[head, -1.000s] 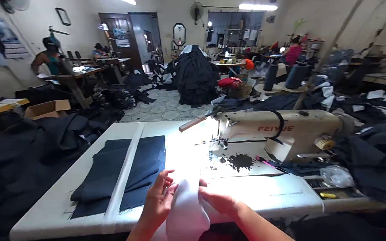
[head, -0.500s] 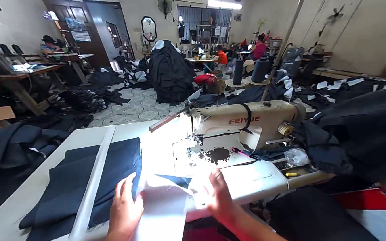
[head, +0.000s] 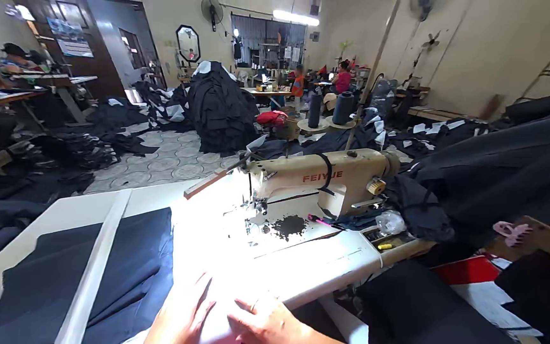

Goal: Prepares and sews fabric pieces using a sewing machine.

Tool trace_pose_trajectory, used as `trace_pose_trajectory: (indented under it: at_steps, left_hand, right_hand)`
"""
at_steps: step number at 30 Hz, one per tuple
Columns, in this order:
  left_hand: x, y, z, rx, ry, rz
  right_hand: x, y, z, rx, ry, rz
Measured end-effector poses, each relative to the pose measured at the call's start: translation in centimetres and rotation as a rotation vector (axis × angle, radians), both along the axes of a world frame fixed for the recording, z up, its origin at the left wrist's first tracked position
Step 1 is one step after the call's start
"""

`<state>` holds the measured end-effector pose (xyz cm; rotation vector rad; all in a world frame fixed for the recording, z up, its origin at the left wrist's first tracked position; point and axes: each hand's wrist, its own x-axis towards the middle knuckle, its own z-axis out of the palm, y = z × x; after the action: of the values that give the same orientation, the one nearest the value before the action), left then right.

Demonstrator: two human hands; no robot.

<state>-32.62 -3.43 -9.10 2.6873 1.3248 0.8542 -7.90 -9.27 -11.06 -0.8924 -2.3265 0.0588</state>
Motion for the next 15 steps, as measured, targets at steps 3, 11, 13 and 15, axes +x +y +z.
trace_pose_trajectory:
  at_steps: [3,11,13,15]
  left_hand:
    - [0.1,0.9,0.0,-0.061,0.113,0.03]
    - [3.2,1.8,-1.4,-0.185,0.029,-0.119]
    - [3.9,1.8,-1.8,-0.124,0.014,-0.145]
    - [4.0,2.0,-1.3,-0.098,0.042,-0.114]
  right_hand:
    - [0.2,-0.5,-0.1,0.064,0.03,-0.057]
    - [0.5,1.8,1.8,0.042,-0.004,-0.29]
    - [1.0,2.5,2.9,-0.103,-0.082,-0.315]
    - [1.5,3.2,4.1,-0.327,-0.169,-0.293]
